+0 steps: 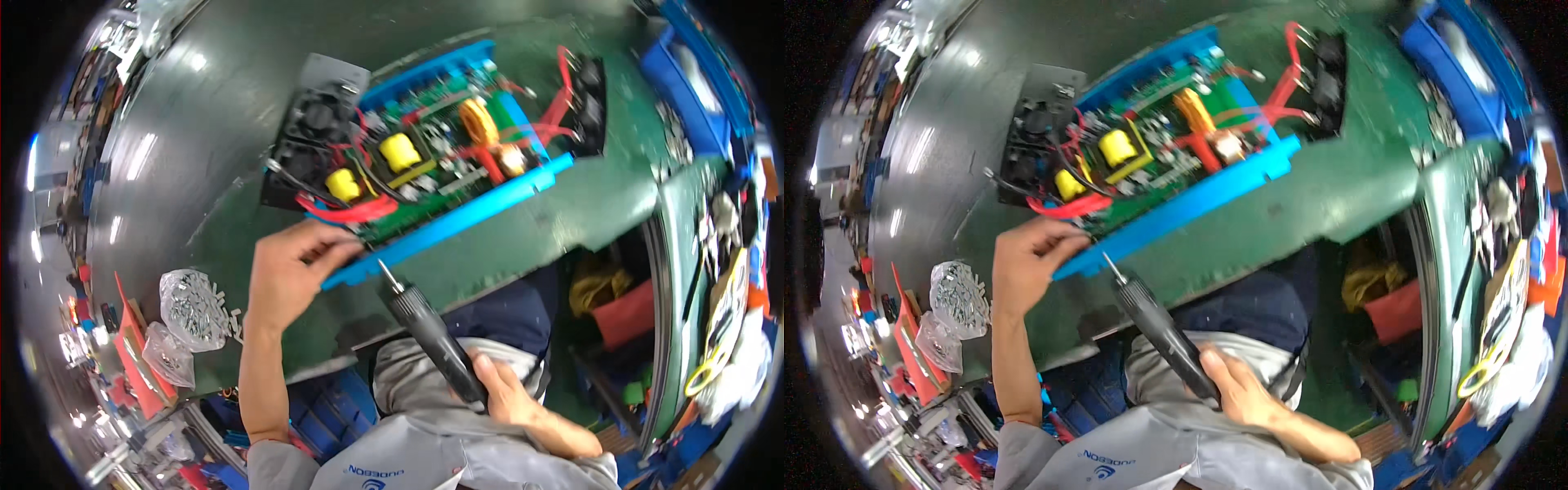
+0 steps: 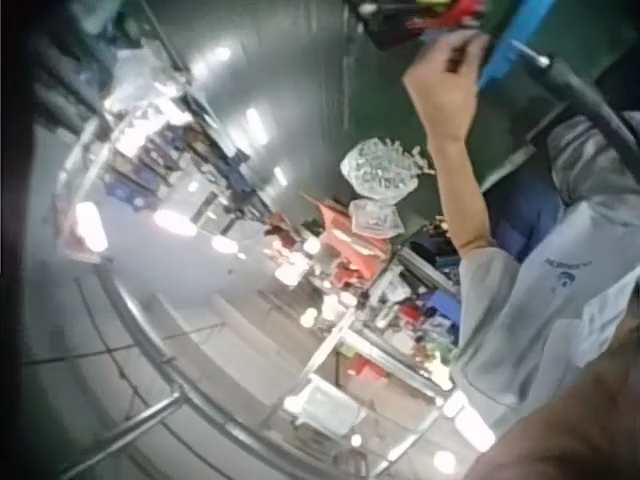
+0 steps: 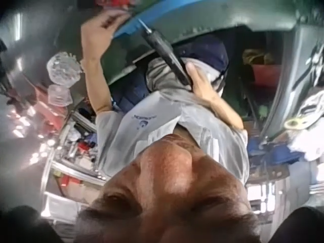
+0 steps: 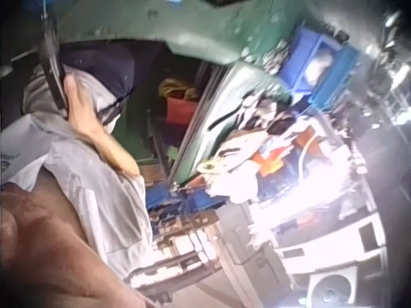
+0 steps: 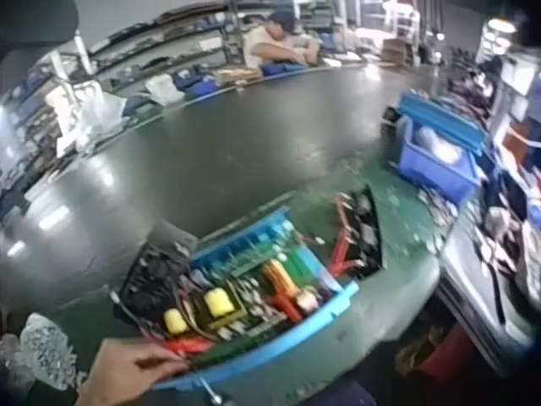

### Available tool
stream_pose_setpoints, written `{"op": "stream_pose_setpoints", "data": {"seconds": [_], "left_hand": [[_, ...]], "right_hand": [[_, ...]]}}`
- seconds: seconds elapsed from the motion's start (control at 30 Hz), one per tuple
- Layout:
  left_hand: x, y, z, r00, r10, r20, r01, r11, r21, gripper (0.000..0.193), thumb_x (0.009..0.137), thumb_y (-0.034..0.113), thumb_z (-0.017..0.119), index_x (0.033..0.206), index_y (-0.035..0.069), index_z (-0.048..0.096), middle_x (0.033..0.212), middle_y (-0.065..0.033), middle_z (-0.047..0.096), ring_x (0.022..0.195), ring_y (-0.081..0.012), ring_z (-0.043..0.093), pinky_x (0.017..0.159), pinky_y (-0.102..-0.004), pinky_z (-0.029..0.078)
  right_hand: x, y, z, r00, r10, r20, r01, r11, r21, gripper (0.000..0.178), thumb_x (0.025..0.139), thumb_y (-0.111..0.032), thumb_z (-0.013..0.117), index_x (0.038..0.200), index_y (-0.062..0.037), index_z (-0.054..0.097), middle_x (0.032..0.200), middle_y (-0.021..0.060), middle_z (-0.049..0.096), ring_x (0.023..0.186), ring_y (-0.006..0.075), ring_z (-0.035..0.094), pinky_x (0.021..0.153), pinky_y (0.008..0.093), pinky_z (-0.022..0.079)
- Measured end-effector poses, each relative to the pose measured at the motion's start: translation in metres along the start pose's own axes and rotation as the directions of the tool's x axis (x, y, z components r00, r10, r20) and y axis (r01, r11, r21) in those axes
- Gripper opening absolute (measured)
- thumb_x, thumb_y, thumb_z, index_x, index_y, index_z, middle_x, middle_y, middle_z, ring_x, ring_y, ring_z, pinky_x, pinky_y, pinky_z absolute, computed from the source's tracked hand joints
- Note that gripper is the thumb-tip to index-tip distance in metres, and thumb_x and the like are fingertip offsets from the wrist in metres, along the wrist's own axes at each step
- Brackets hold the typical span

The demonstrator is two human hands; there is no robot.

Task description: Assemble electronic power inverter units by inserting components and securing them with screws using an electric screwdriver.

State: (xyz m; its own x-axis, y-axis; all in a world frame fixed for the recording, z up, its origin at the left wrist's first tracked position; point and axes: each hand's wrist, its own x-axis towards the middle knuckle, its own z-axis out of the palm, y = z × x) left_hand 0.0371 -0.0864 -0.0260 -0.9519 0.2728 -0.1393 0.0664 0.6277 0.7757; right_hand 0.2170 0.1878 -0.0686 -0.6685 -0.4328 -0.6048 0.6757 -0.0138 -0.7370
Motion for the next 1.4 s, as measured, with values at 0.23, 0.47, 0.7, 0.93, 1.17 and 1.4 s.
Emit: {"op": "stream_pose_setpoints", "data": {"seconds": [0.23, 0.47, 0.7, 0.93, 1.17, 1.4], "left_hand": [[0.004, -0.007, -0.004, 0.98, 0.197, -0.016, -0.196, 0.979, 0.049, 0.012, 0.084, 0.005, 0.078, 0.096, 0.007, 0.077, 0.086, -0.0073, 0.074, 0.07, -0.0157, 0.07, 0.06, -0.0272, 0.051], [0.013, -0.012, -0.007, 0.946, 0.324, -0.001, -0.322, 0.941, 0.104, 0.015, 0.08, 0.011, 0.08, 0.095, 0.012, 0.078, 0.082, -0.0037, 0.073, 0.065, -0.0176, 0.069, 0.056, -0.029, 0.049], [0.009, -0.007, -0.017, 0.954, 0.277, 0.119, -0.285, 0.956, 0.064, 0.019, 0.084, 0.003, 0.074, 0.102, 0.008, 0.073, 0.094, -0.0052, 0.071, 0.073, -0.0237, 0.069, 0.06, -0.0334, 0.054], [0.0, 0.018, -0.03, 0.926, 0.25, 0.284, -0.298, 0.944, 0.14, 0.041, 0.077, -0.002, 0.07, 0.118, 0.004, 0.069, 0.112, -0.0107, 0.066, 0.087, -0.0299, 0.067, 0.068, -0.0379, 0.054], [-0.012, 0.02, -0.026, 0.948, 0.196, 0.252, -0.258, 0.936, 0.241, 0.044, 0.075, -0.001, 0.072, 0.119, 0.0, 0.068, 0.103, -0.0114, 0.065, 0.086, -0.0293, 0.068, 0.068, -0.0394, 0.053], [-0.028, 0.008, -0.021, 0.958, 0.28, 0.067, -0.288, 0.942, 0.174, 0.032, 0.085, 0.009, 0.076, 0.117, 0.006, 0.07, 0.105, -0.0098, 0.068, 0.089, -0.0281, 0.069, 0.074, -0.0385, 0.056]], "right_hand": [[-0.005, -0.008, 0.0, 0.997, 0.051, 0.055, -0.059, 0.985, 0.163, 0.065, 0.11, -0.052, 0.026, 0.117, 0.0035, 0.059, 0.088, 0.0061, 0.065, 0.078, 0.0124, 0.055, 0.074, 0.0269, 0.044], [-0.003, -0.016, 0.004, 0.969, 0.192, 0.156, -0.237, 0.904, 0.355, 0.09, 0.102, -0.071, 0.025, 0.132, 0.0089, 0.054, 0.084, 0.0104, 0.065, 0.073, 0.0148, 0.057, 0.067, 0.0276, 0.042], [-0.002, -0.009, 0.011, 0.967, 0.177, 0.184, -0.231, 0.912, 0.338, 0.1, 0.097, -0.079, 0.016, 0.13, 0.0081, 0.054, 0.079, 0.0105, 0.064, 0.067, 0.0144, 0.053, 0.063, 0.0279, 0.039], [-0.003, -0.011, 0.016, 0.981, 0.172, 0.085, -0.19, 0.933, 0.306, 0.097, 0.097, -0.078, 0.022, 0.129, 0.0073, 0.055, 0.078, 0.012, 0.065, 0.067, 0.0138, 0.057, 0.063, 0.0281, 0.042], [0.007, 0.004, 0.014, 0.981, 0.118, 0.155, -0.167, 0.918, 0.359, 0.091, 0.098, -0.075, 0.032, 0.137, 0.0056, 0.051, 0.086, 0.0099, 0.065, 0.07, 0.0151, 0.059, 0.064, 0.0289, 0.046], [-0.006, 0.01, 0.0, 0.994, 0.067, -0.089, -0.058, 0.994, 0.097, 0.094, 0.098, -0.077, 0.025, 0.135, 0.0057, 0.052, 0.075, 0.0073, 0.062, 0.058, 0.0154, 0.058, 0.053, 0.0279, 0.044]]}}
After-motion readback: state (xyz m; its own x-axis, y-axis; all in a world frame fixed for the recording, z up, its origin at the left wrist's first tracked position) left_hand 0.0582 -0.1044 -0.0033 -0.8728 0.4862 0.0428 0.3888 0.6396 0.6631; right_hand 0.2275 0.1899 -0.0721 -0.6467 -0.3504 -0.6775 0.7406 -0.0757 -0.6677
